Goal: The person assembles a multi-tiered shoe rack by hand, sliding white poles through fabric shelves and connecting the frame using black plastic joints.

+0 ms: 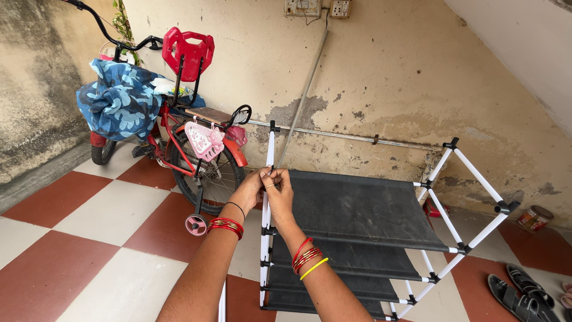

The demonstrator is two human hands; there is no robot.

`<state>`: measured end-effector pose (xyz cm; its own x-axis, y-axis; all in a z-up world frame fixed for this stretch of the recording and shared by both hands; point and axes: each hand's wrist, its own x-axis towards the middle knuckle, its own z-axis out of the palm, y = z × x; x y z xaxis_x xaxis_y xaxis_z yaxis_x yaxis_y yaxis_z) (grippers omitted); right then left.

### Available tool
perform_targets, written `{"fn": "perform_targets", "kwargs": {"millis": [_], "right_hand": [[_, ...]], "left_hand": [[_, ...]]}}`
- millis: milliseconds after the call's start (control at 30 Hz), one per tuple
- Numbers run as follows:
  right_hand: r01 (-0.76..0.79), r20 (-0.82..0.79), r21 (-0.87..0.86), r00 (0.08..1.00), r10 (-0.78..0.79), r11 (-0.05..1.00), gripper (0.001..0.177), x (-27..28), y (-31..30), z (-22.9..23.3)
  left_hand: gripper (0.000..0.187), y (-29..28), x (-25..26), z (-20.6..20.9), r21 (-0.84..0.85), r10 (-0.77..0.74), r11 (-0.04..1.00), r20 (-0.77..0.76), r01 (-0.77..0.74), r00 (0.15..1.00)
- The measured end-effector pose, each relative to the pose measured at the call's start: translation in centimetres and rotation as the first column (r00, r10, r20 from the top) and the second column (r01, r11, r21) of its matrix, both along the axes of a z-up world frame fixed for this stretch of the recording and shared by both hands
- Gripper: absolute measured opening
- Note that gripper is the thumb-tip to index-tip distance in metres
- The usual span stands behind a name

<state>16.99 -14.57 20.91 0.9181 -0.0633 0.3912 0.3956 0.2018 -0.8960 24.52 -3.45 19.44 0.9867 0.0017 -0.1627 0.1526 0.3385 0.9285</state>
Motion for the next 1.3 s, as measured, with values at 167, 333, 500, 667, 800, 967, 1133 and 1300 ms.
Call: {"fn": "perform_targets", "kwargs": {"millis": [167, 333, 500, 667, 800, 967, 1133, 1300], "right_hand": [[0.028, 0.025, 0.091, 0.999, -0.030, 0.995, 0.023, 0.3, 1.0, -0.3], [0.075, -0.034, 0.082, 0.997, -0.072, 0.994, 0.021, -0.2, 1.1, 0.2], [0.054, -0.081, 0.119, 0.996, -0.045, 0.991, 0.021, -0.6, 1.1, 0.5], [0.058, -0.107, 0.150, 0.993, -0.042, 0.987, 0.021, -0.6, 1.2, 0.5], [0.063, -0.141, 0.158, 0.989, -0.041, 0.985, 0.021, -0.7, 1.2, 0.7], [0.043, -0.160, 0.222, 0.987, -0.007, 0.974, 0.021, -0.8, 1.3, 0.6], [0.039, -0.136, 0.303, 0.991, 0.003, 0.952, 0.022, -0.5, 1.8, 0.3], [0.124, -0.177, 0.290, 0.981, -0.074, 0.949, 0.022, -1.2, 2.2, 0.5]], "left_hand": [[0.029, -0.3, 0.3, -0.4, -0.128, 0.018, 0.992, 0.024, -0.015, 1.000], [0.030, -0.8, 0.0, -0.1, -0.136, 0.031, 0.990, 0.005, -0.030, 1.000], [0.029, -1.1, -0.7, 0.6, -0.100, 0.078, 0.992, -0.017, -0.079, 0.997], [0.027, -1.3, -0.6, 0.5, -0.085, 0.092, 0.992, 0.016, -0.090, 0.996], [0.026, -1.4, -0.6, 0.6, -0.096, 0.099, 0.990, -0.015, -0.100, 0.995], [0.028, -1.5, -0.6, 1.0, -0.090, 0.113, 0.989, -0.074, -0.119, 0.991], [0.031, -1.6, -0.3, 0.9, -0.109, 0.104, 0.987, -0.093, -0.114, 0.990], [0.033, -1.5, 0.1, 0.5, -0.063, 0.104, 0.992, -0.085, -0.110, 0.991]]}}
